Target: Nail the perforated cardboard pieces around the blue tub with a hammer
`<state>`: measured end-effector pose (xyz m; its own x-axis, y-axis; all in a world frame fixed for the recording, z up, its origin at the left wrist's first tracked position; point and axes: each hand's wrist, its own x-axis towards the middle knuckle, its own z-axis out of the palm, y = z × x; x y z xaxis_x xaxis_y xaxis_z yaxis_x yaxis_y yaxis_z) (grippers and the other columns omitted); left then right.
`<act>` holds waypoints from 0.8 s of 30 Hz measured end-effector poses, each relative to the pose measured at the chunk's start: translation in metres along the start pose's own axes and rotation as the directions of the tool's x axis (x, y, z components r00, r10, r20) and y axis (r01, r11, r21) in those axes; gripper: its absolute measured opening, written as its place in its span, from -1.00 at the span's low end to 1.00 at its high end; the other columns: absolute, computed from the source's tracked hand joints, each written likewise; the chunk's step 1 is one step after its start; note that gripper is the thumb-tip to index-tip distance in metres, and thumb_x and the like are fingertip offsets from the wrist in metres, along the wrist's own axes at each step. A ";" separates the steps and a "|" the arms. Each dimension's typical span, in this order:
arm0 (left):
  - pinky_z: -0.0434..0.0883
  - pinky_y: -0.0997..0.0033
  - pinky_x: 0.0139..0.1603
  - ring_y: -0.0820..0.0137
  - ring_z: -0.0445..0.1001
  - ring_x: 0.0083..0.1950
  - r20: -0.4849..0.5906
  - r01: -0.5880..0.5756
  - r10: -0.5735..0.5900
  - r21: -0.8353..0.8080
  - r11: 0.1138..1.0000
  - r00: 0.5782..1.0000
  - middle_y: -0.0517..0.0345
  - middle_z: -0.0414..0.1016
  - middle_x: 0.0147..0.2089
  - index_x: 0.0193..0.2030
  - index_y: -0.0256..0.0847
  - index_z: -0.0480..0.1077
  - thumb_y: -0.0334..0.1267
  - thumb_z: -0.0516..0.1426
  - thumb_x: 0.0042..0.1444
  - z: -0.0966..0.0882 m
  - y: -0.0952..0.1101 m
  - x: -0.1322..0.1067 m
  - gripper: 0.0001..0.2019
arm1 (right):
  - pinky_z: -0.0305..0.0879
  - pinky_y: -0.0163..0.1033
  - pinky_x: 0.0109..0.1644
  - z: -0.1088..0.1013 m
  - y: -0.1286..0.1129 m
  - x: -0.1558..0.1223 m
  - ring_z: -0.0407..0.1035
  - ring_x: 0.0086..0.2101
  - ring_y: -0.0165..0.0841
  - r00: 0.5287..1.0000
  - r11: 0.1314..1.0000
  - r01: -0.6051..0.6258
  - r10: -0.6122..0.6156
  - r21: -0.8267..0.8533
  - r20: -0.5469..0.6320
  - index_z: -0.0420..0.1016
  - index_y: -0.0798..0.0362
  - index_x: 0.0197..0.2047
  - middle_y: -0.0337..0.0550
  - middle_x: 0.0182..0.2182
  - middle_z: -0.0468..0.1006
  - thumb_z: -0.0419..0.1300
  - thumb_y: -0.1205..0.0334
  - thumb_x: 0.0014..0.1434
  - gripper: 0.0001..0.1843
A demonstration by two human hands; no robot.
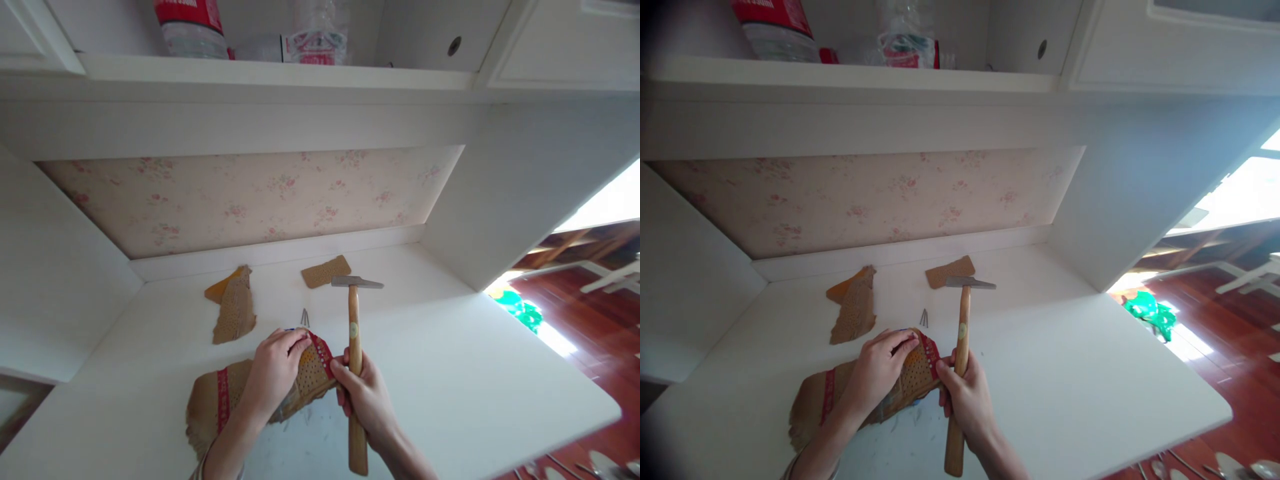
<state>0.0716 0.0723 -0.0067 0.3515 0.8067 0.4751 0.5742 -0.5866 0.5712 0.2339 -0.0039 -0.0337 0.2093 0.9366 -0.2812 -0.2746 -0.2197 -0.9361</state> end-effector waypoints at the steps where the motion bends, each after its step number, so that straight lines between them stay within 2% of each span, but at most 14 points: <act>1: 0.53 0.33 -0.14 0.30 0.61 -0.25 0.002 -0.002 0.002 0.003 1.000 1.000 0.11 0.65 -0.25 -0.18 -0.20 0.56 -0.37 0.18 0.23 0.001 0.001 0.000 -0.89 | 0.00 -0.53 -0.77 -0.001 0.000 -0.001 0.12 -0.77 -0.60 1.000 1.000 -0.001 0.001 0.000 0.000 0.19 -0.01 -0.31 -0.48 -0.68 0.37 0.31 -0.08 0.12 -0.58; 6: 0.53 0.31 -0.14 0.29 0.60 -0.24 0.014 -0.006 0.006 0.008 1.000 1.000 0.11 0.65 -0.25 -0.19 -0.19 0.56 -0.36 0.18 0.23 0.009 0.002 -0.003 -0.90 | -0.02 -0.52 -0.77 -0.007 0.003 -0.004 0.10 -0.78 -0.60 1.000 1.000 -0.013 0.013 -0.011 -0.011 0.17 -0.03 -0.31 -0.49 -0.71 0.35 0.31 -0.10 0.11 -0.57; 11: 0.53 0.30 -0.15 0.29 0.61 -0.25 0.029 -0.011 0.010 0.008 1.000 1.000 0.12 0.66 -0.25 -0.22 -0.17 0.56 -0.33 0.16 0.25 0.021 -0.005 -0.009 -0.88 | -0.03 -0.51 -0.77 -0.011 0.013 -0.001 0.11 -0.78 -0.58 0.999 0.998 -0.031 0.029 -0.051 -0.033 0.18 -0.02 -0.32 -0.49 -0.74 0.33 0.28 -0.08 0.13 -0.60; 16: 0.52 0.27 -0.10 0.29 0.60 -0.21 0.020 -0.043 0.043 0.010 0.999 0.999 0.09 0.66 -0.21 -0.17 -0.17 0.54 -0.31 0.11 0.31 0.026 -0.009 -0.013 -0.84 | -0.09 -0.50 -0.77 -0.015 0.020 0.002 0.04 -0.79 -0.58 0.999 0.992 -0.047 0.047 -0.113 -0.010 0.17 -0.03 -0.34 -0.52 -0.79 0.27 0.24 -0.12 0.17 -0.60; 24: 0.47 0.18 -0.08 0.25 0.55 -0.20 0.038 -0.020 0.017 0.064 0.998 0.999 0.09 0.64 -0.23 -0.21 -0.17 0.52 -0.33 0.12 0.29 0.025 -0.004 -0.015 -0.87 | -0.12 -0.49 -0.75 -0.022 -0.005 -0.018 0.01 -0.78 -0.58 1.000 0.963 0.019 -0.024 -0.269 -0.018 0.17 -0.04 -0.37 -0.54 -0.78 0.18 0.15 -0.25 0.22 -0.54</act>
<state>0.0827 0.0641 -0.0327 0.3892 0.7986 0.4590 0.6131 -0.5965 0.5180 0.2523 -0.0261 -0.0291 0.2329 0.9366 -0.2620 -0.0085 -0.2674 -0.9636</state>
